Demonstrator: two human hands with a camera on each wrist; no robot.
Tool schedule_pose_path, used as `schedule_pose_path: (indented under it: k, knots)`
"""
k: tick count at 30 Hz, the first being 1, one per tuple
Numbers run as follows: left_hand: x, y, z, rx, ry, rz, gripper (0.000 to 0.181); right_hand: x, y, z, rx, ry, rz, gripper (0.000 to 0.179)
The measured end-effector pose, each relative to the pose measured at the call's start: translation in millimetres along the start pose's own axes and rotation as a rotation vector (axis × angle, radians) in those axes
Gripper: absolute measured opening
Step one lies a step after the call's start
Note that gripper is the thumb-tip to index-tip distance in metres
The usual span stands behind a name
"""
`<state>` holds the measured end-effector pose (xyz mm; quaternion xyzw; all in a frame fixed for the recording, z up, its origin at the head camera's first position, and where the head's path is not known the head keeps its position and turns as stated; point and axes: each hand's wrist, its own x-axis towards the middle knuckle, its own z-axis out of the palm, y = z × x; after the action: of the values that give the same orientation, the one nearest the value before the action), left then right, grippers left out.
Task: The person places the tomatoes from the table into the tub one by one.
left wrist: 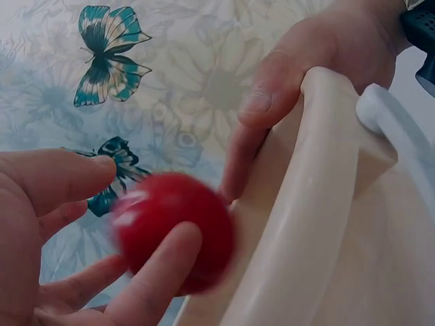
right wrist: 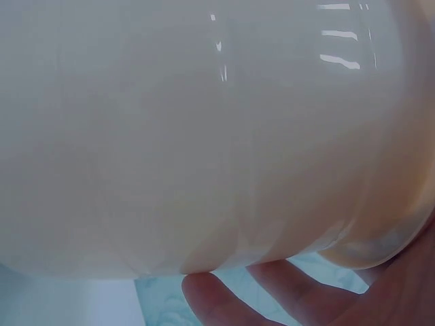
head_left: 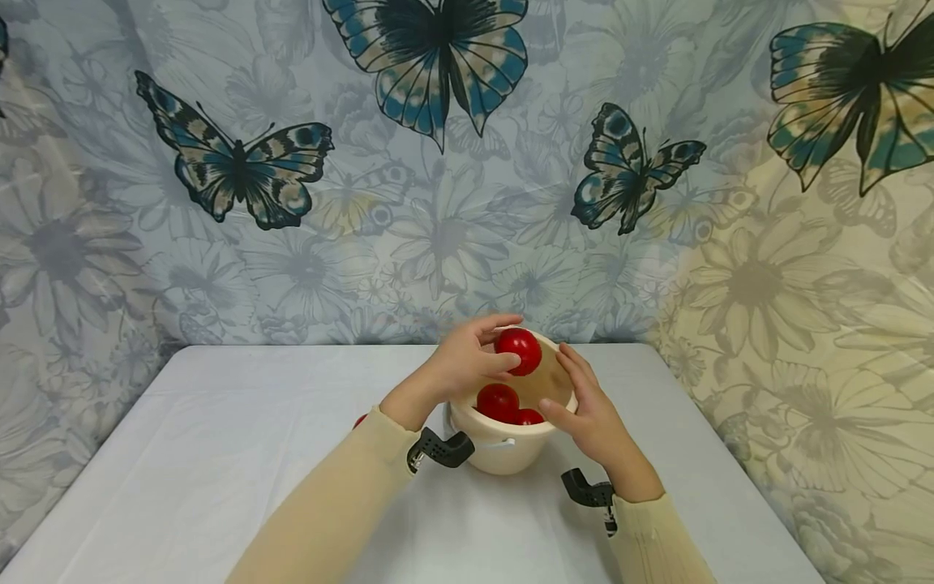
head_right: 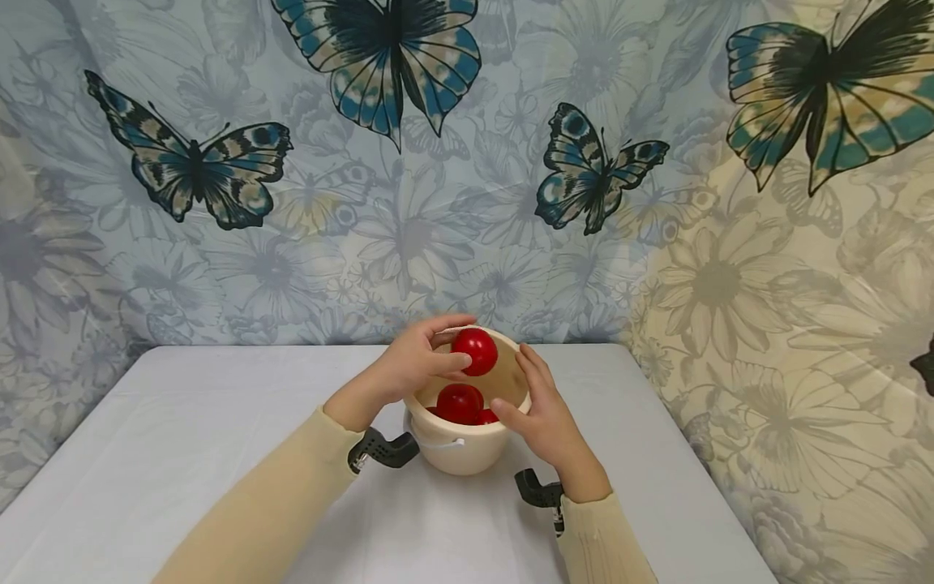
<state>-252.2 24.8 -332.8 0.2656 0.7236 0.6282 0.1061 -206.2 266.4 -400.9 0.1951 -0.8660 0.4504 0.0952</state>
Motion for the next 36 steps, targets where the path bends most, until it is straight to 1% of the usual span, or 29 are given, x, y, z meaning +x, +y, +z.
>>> schedule_pose_path:
  k: [2,5,10,16,20,24,28,33,36]
  knots:
    - [-0.4,-0.1,0.4,0.030,-0.006,0.015,0.053,0.4,0.2,0.1,0.008,0.003,-0.007,0.080]
    - [-0.9,-1.1,-0.1,0.044,-0.005,0.026,0.052,0.4,0.3,0.2,0.008,0.009,-0.012,0.079]
    - [-2.4,-1.2,-1.2,-0.017,-0.031,0.031,0.052,-0.1,0.3,0.4,0.007,0.013,0.002,0.079]
    - [-4.5,-3.8,-3.4,0.005,-0.019,0.035,0.054,0.4,0.7,0.6,0.013,0.013,-0.003,0.079]
    - [-4.6,-7.0,-4.7,-0.016,-0.013,0.033,0.055,0.5,1.2,0.7,0.007,0.012,-0.008,0.079]
    - [-6.2,-7.3,-5.9,-0.020,-0.009,0.027,0.055,0.6,0.1,0.6,0.010,0.013,-0.010,0.078]
    - [-8.6,-7.5,-7.9,-0.030,-0.011,0.041,0.054,0.8,-1.0,0.5,0.010,0.011,-0.008,0.078]
    - [-16.1,-7.8,-10.9,-0.073,-0.004,0.045,0.055,1.2,0.2,1.0,0.008,0.010,-0.008,0.077]
    - [-24.8,-6.2,-13.0,-0.034,0.014,0.049,0.054,1.3,0.7,1.1,0.007,0.011,-0.009,0.077]
